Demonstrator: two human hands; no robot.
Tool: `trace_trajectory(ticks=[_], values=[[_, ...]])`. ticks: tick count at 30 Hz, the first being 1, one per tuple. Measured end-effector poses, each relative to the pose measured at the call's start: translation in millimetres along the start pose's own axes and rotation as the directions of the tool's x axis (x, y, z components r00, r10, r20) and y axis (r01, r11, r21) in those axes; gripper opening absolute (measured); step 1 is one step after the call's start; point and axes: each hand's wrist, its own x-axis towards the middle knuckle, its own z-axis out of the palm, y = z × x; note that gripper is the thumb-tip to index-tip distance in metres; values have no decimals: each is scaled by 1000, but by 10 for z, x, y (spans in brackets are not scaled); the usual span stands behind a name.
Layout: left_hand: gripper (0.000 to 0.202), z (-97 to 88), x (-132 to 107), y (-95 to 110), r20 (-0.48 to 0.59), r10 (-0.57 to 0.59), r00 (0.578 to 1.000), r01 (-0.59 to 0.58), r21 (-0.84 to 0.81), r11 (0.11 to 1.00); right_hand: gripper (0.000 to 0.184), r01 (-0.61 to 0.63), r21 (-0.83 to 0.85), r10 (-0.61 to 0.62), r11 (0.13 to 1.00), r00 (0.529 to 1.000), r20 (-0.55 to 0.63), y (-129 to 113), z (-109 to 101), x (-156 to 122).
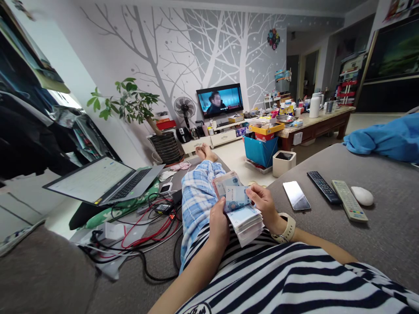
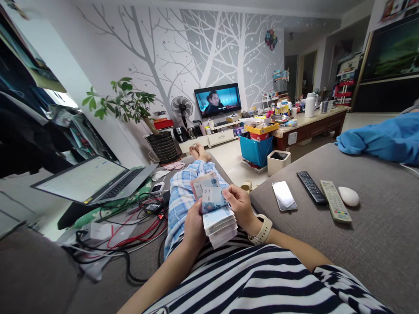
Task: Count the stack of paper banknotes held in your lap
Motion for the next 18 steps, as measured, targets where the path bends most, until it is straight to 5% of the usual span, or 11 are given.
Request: trace_trajectory(ticks=[9, 18], values=[[19, -3, 87, -135, -92, 16, 996, -18, -24, 1000, 44, -4, 3, 4, 1000, 1000, -6, 13, 8, -8], [18, 11, -11, 30, -56, 29, 998, -28, 28, 999, 40, 15, 22, -15, 1000, 1000, 5, 32, 4, -5]])
